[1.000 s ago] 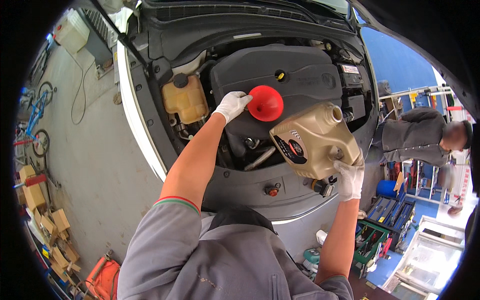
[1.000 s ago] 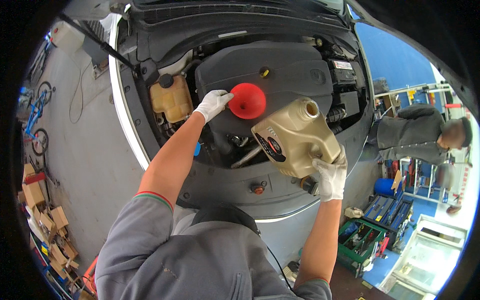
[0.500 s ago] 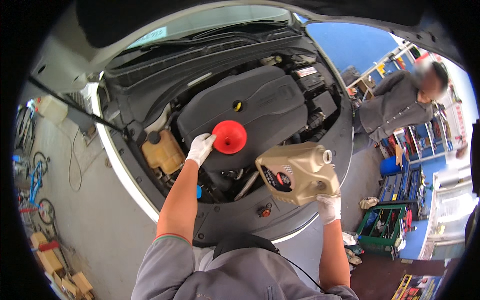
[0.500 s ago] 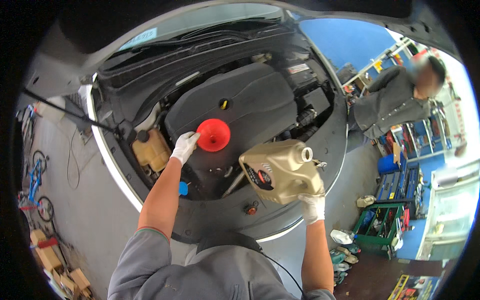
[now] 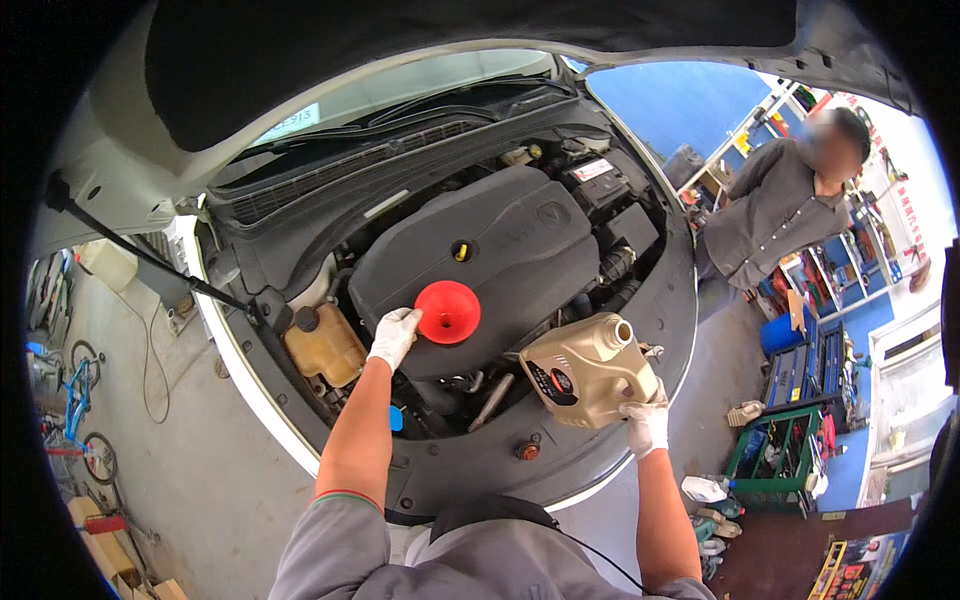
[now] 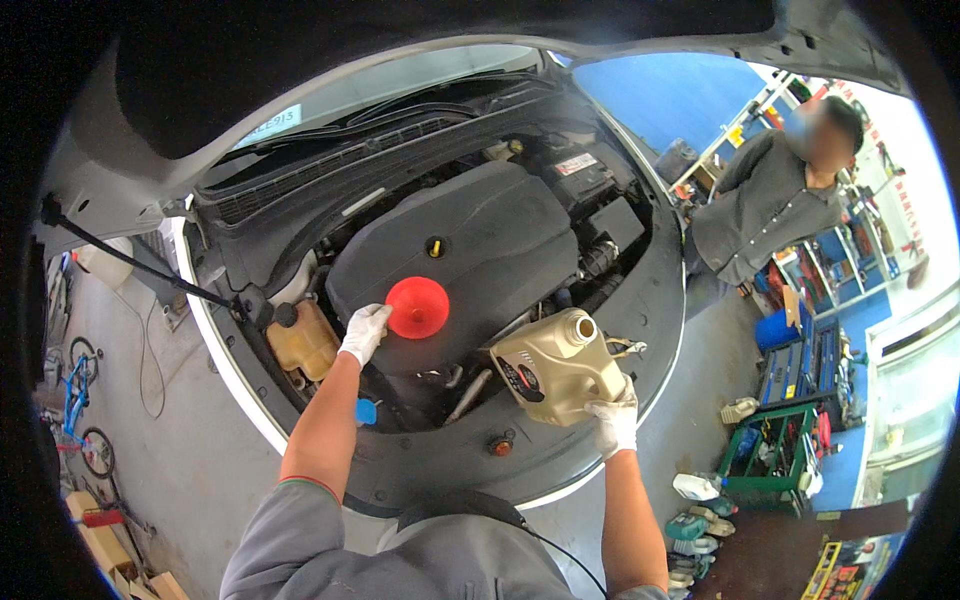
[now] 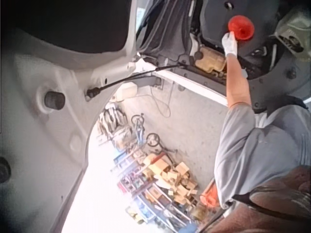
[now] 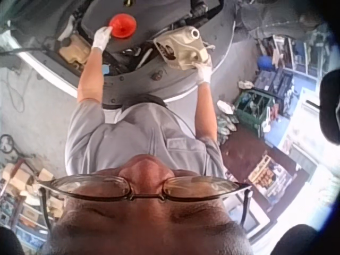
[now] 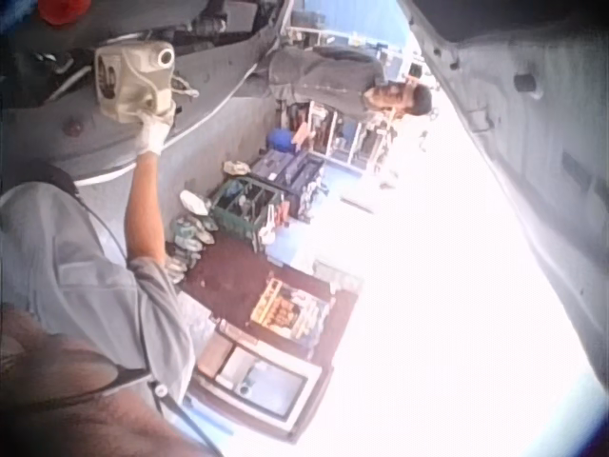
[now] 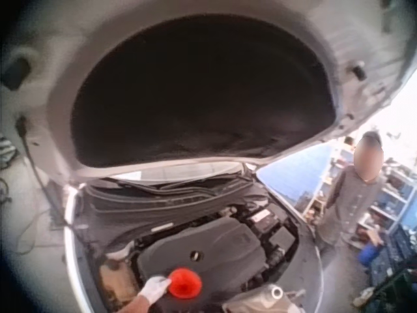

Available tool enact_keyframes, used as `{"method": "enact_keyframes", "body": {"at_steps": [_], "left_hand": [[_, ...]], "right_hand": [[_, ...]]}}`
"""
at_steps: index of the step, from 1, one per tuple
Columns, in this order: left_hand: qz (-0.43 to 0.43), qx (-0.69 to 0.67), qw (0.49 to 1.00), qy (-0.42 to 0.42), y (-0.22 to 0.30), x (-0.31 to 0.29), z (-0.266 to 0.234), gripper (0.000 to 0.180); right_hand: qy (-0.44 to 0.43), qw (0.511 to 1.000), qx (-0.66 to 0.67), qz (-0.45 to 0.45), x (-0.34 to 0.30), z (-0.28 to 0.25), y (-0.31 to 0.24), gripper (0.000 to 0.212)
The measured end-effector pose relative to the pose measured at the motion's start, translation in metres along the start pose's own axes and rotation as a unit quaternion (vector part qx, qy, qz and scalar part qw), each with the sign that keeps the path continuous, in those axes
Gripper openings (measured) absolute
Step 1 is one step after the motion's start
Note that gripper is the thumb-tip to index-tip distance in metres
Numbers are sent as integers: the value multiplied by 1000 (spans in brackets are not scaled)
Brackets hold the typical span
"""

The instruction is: The person checks the engine oil level using the dipstick, wipes it, reinserts it, and checks again. Then they pour new engine oil into the engine using a funnel and recheck the level with the dipstick before closing the oil cap.

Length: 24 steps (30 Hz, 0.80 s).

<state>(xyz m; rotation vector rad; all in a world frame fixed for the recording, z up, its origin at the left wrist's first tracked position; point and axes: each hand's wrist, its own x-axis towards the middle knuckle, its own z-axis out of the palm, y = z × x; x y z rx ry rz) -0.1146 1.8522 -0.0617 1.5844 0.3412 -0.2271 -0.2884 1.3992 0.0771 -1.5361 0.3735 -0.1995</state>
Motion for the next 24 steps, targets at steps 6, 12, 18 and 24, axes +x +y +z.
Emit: {"method": "enact_keyframes", "body": {"at_steps": [6,12,18,24], "left_hand": [[15,5,1000,-12,-9,4,0,38],[11,36,999,-17,-3,1,-1,37],[1,39,999,3,1,-1,0,37],[4,-10,1000,5,-8,6,3,29]], "right_hand": [[-16,1000,-10,-14,13,19,21,63],[-37,998,-47,-13,16,22,32,64],[-50,997,-66,7,20,23,32,62],[-42,993,-107,21,19,21,31,60]]}}
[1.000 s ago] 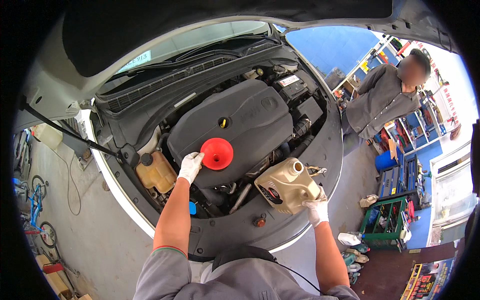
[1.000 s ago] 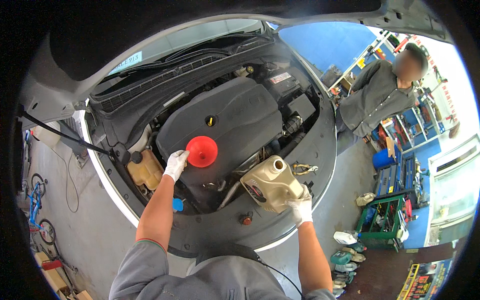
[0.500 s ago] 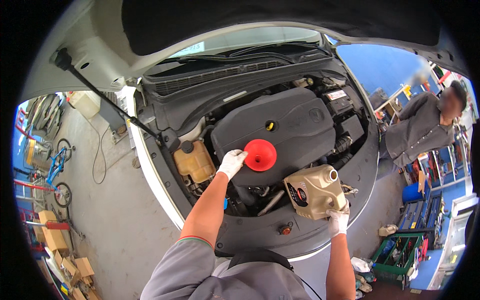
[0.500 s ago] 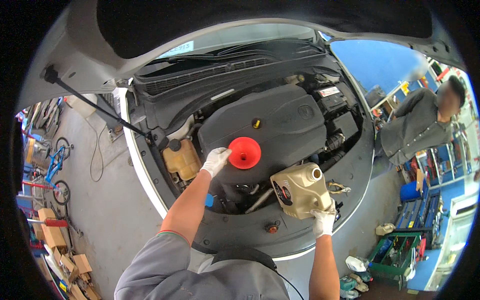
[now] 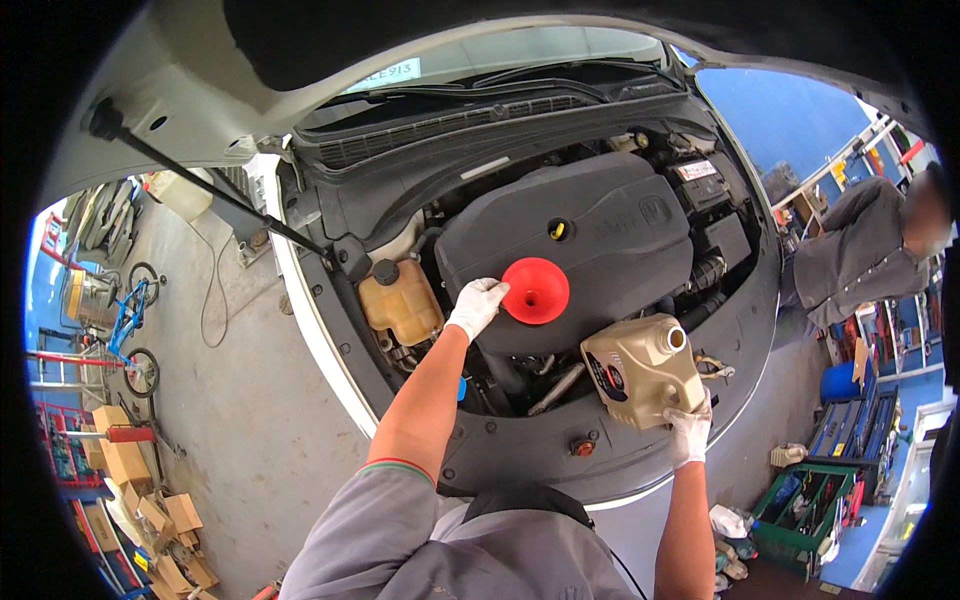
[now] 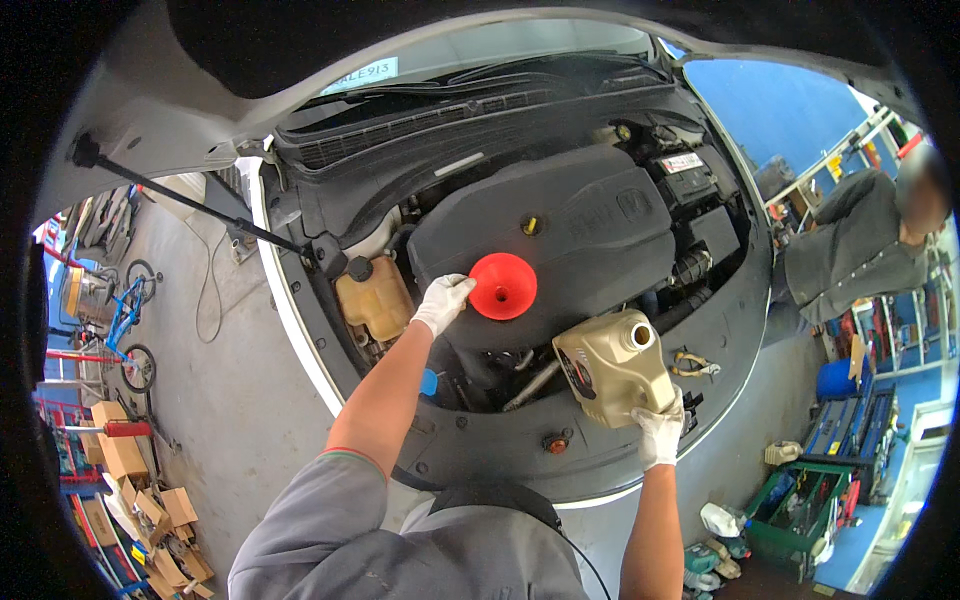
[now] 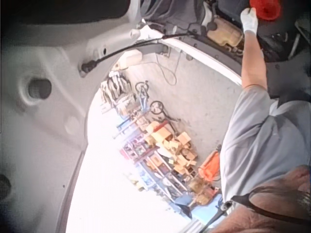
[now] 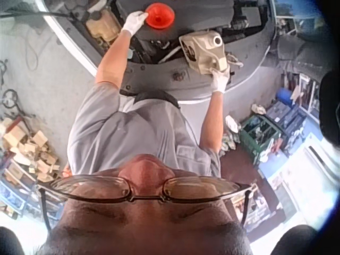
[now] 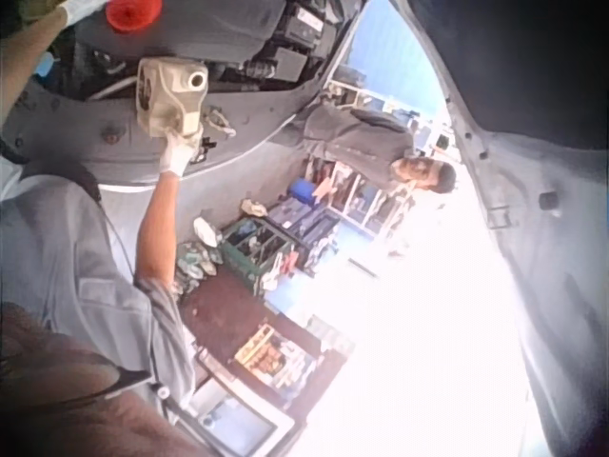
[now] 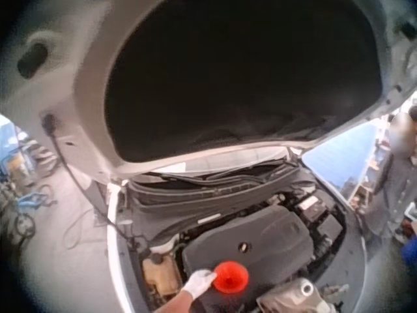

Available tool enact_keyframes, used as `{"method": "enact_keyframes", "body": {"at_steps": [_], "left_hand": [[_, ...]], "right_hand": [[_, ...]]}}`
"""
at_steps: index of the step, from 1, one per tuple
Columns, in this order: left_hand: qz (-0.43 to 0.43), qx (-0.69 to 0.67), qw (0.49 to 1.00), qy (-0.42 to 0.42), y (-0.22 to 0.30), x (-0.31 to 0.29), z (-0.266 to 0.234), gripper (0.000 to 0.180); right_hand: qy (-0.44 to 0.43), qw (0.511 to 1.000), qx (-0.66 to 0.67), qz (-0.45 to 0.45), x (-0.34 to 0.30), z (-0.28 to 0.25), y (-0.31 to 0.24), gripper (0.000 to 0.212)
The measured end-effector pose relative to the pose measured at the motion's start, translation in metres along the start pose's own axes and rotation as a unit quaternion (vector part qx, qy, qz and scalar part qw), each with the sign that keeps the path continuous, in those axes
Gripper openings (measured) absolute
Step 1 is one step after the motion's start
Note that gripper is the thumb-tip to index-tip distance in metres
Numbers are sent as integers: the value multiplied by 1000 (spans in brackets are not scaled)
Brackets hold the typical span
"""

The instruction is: The person checks the engine oil level using the dipstick, wipes it, reinserts it, and checks again. Then they pour new engine oil into the engine using a funnel and recheck the level with the dipstick before closing the oil cap.

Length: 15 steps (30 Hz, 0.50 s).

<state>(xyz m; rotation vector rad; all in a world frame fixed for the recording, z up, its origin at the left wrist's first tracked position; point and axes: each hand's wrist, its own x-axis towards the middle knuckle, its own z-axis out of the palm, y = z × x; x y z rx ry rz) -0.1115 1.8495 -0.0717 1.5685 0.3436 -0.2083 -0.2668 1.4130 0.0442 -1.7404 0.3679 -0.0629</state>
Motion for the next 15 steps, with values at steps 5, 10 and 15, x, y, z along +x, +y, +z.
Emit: {"method": "enact_keyframes", "body": {"at_steps": [5,10,15], "left_hand": [[27,16,999,5,-4,1,1,28],[19,-20,1000,-1,-3,1,4,23],[24,-18,1000,6,-4,2,4,22]], "right_hand": [[-9,1000,7,3,2,-1,3,61],[-5,1000,-13,21,3,-2,4,62],[-13,999,-50,16,5,-4,6,64]]}}
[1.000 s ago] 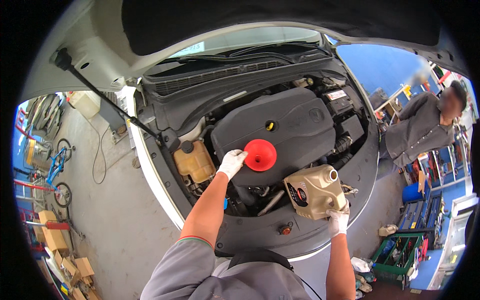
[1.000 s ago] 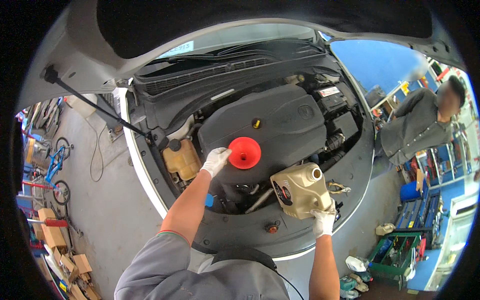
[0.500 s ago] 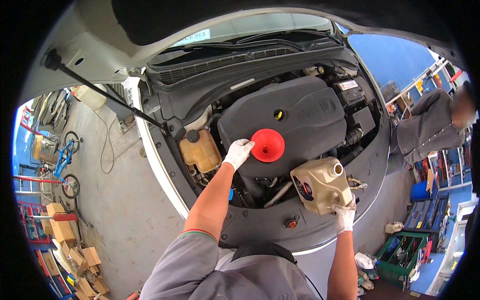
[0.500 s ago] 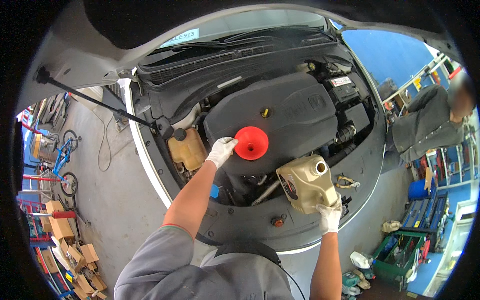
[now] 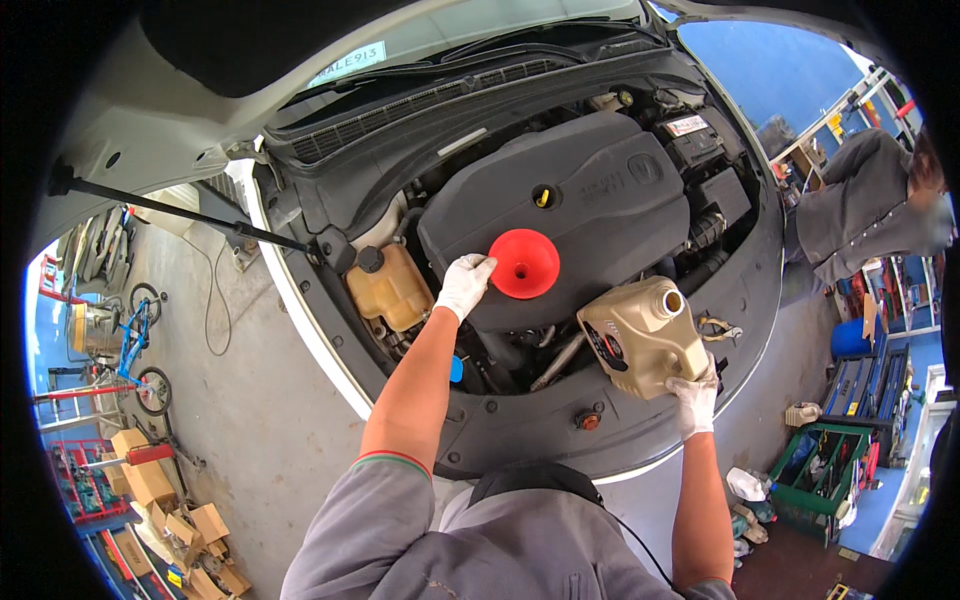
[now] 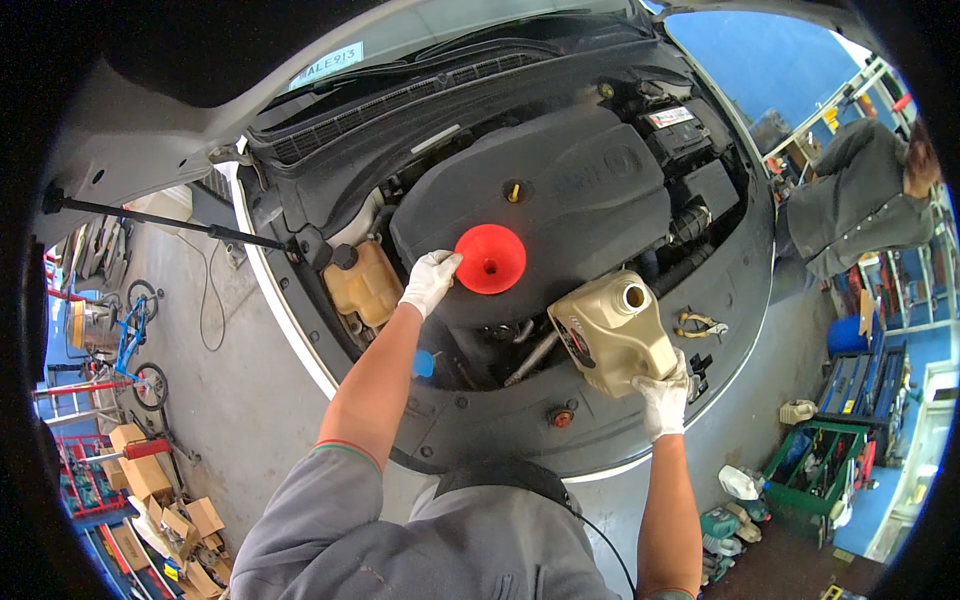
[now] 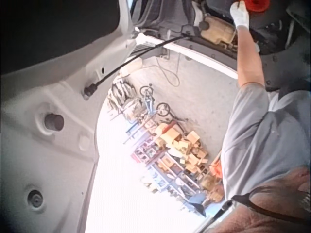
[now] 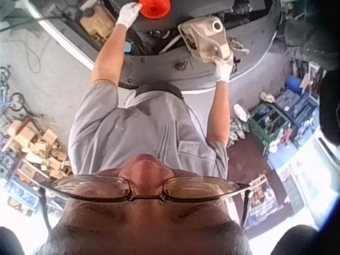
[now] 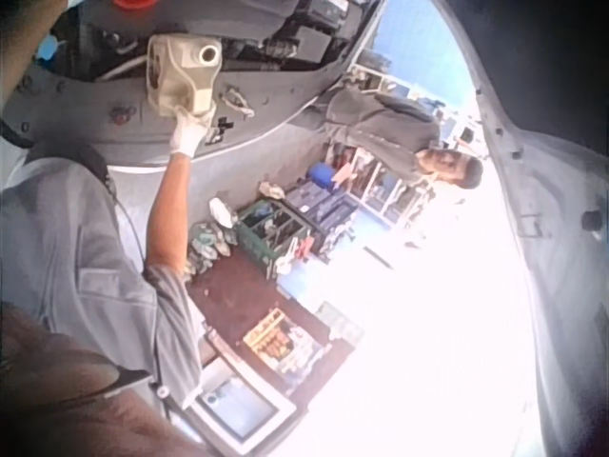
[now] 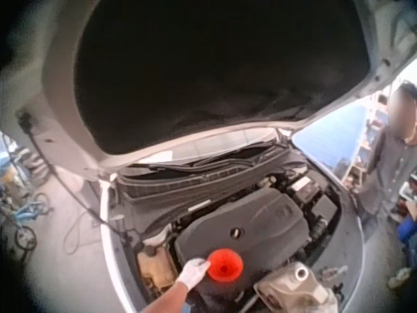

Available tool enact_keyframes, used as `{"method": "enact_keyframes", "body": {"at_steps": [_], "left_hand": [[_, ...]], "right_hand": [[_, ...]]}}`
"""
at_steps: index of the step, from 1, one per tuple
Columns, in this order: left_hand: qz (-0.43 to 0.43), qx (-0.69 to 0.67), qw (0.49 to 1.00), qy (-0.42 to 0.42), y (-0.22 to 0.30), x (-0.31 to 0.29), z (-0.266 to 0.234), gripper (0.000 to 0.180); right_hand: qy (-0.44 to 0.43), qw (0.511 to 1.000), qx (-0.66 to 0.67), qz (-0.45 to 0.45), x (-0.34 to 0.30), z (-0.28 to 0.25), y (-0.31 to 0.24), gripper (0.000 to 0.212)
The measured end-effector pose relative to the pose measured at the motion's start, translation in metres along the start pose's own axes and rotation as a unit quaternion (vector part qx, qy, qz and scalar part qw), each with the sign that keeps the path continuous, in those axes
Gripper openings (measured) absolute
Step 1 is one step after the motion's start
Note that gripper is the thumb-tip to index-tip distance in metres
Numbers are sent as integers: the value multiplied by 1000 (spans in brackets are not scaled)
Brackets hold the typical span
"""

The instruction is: The person checks the engine oil level using the dipstick, wipes it, reinserts it, and checks again. Then they pour new engine oil into the engine using a funnel and recheck the level with the dipstick before closing the oil cap.

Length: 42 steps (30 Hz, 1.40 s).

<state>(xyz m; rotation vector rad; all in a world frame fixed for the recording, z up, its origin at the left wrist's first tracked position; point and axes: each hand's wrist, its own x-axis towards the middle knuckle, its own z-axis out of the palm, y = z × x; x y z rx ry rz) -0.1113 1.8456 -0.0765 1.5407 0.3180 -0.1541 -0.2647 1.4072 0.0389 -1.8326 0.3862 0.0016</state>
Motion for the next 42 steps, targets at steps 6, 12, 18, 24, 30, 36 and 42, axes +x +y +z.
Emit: {"method": "enact_keyframes", "body": {"at_steps": [6,12,18,24,30,36,42], "left_hand": [[-13,32,999,3,5,-1,-2,27],[-23,57,998,-14,16,-7,-2,26],[-67,3,998,-8,23,-13,0,21],[-53,37,998,-14,23,-16,-6,39],[-37,14,999,-20,19,-16,-10,33],[-51,-36,998,-4,16,-12,-13,23],[-55,-80,995,3,9,-8,-19,24]], "right_hand": [[-7,1000,-9,-16,-2,4,-6,63],[0,996,-84,-40,-2,6,-16,61],[-24,998,-61,-24,-1,9,-27,61],[-22,995,-76,-60,1,21,-51,56],[-72,960,-244,-115,9,32,-74,61],[-111,873,-405,-247,23,52,-82,61],[-147,847,-437,-264,31,69,-98,58]]}}
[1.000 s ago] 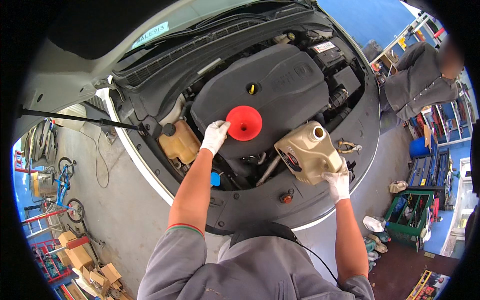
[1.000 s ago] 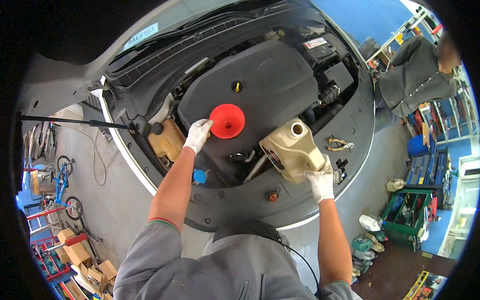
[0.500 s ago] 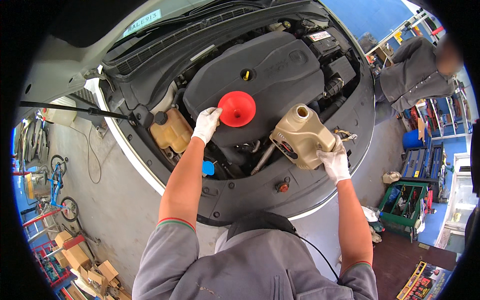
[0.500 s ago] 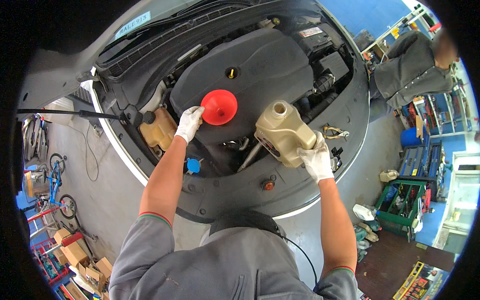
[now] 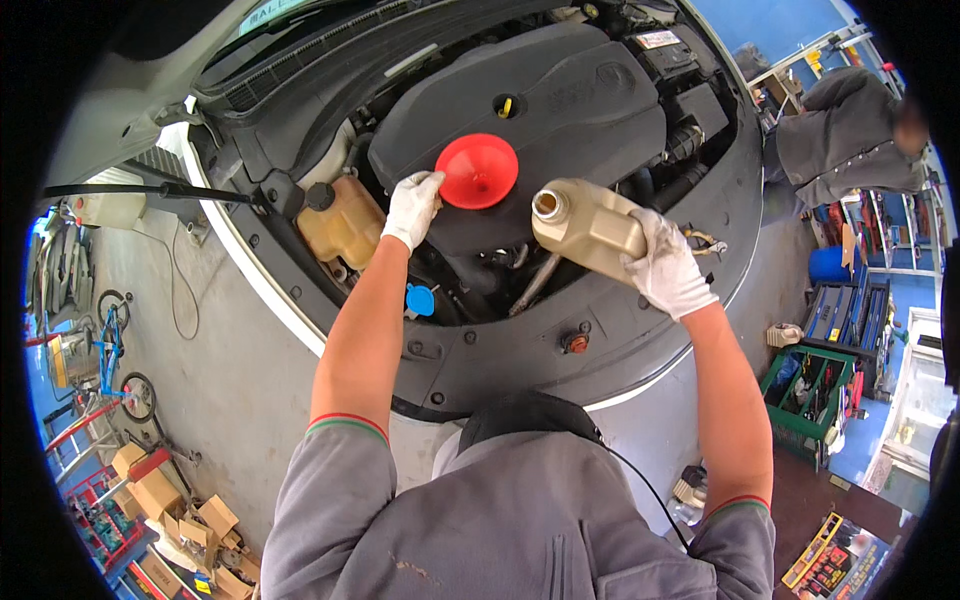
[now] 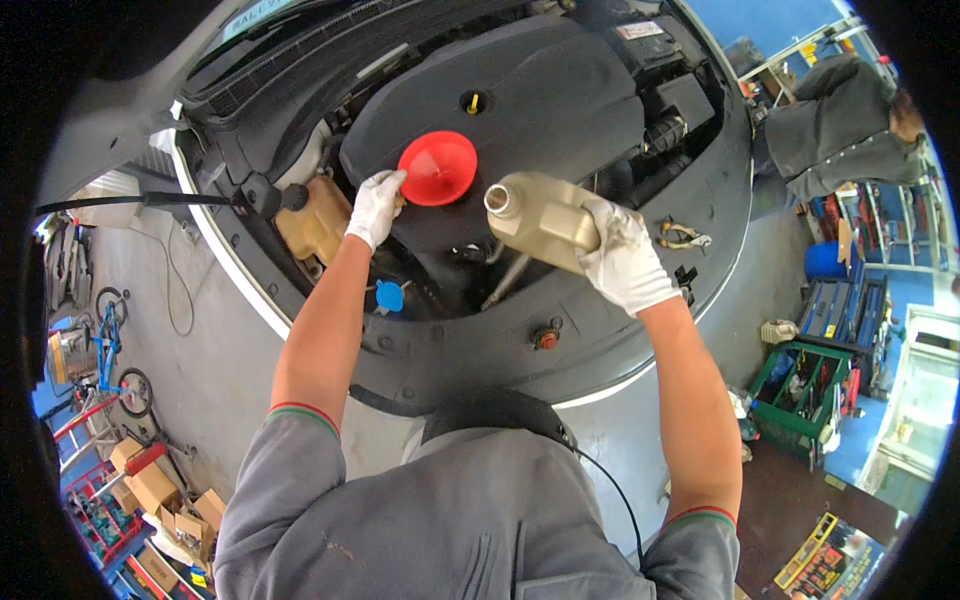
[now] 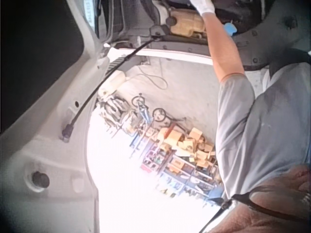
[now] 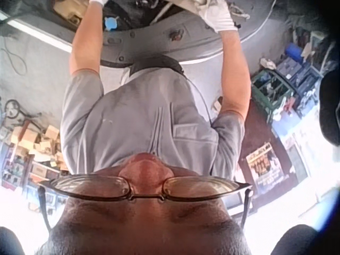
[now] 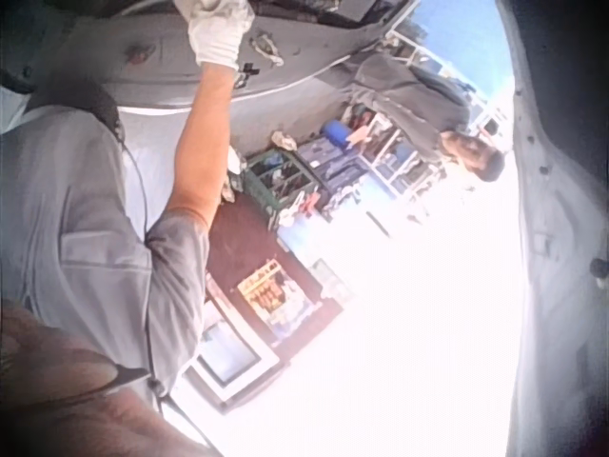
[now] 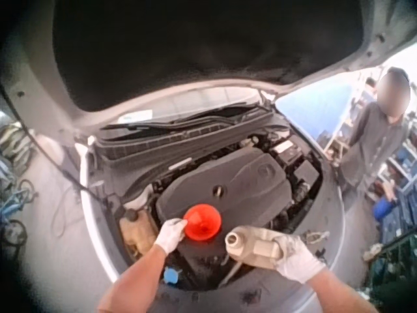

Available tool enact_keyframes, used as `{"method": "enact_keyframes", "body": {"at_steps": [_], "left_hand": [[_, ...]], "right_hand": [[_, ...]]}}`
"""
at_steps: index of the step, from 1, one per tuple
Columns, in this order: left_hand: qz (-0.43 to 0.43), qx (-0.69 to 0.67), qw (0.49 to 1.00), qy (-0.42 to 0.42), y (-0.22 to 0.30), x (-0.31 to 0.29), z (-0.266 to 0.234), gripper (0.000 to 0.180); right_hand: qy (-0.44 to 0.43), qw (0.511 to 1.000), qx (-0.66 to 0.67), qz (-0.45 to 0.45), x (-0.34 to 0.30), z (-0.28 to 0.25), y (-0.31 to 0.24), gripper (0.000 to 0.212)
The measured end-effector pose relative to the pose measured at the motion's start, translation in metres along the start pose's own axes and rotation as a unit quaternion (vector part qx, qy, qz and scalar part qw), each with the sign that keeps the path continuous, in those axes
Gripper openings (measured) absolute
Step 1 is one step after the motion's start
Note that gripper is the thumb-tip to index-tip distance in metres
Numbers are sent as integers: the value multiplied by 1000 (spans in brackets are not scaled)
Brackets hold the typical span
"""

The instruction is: The person checks the engine oil level using the dipstick, wipes it, reinserts it, and checks again. Then they pour new engine oil into the engine using a funnel and recheck the level with the dipstick before closing the oil cap.

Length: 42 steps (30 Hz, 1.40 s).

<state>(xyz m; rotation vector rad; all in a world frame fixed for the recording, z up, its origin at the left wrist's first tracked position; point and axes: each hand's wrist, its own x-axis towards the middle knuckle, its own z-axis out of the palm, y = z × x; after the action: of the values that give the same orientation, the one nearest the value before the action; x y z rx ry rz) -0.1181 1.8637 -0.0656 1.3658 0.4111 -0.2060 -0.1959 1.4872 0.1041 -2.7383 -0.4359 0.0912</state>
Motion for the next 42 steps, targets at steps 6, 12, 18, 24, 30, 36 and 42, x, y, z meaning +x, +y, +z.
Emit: {"method": "enact_keyframes", "body": {"at_steps": [6,12,18,24,30,36,42], "left_hand": [[-8,-38,999,12,-1,5,-2,23],[4,-52,999,4,-1,5,-4,23],[6,-68,997,21,-2,5,-4,20],[8,-86,996,38,-2,3,-3,20],[5,-125,991,45,2,0,-4,18],[5,-158,987,39,0,0,-4,19],[23,-167,985,25,9,-3,-4,17]], "right_hand": [[-21,998,45,40,9,-8,-12,54],[-16,998,47,32,8,-7,-9,54],[-7,1000,-1,2,10,-2,-6,54],[-4,1000,18,20,12,-3,-16,54],[-17,999,33,36,23,-3,-31,54],[-36,998,-10,48,30,3,-36,52],[-28,999,-13,16,40,8,-40,53]]}}
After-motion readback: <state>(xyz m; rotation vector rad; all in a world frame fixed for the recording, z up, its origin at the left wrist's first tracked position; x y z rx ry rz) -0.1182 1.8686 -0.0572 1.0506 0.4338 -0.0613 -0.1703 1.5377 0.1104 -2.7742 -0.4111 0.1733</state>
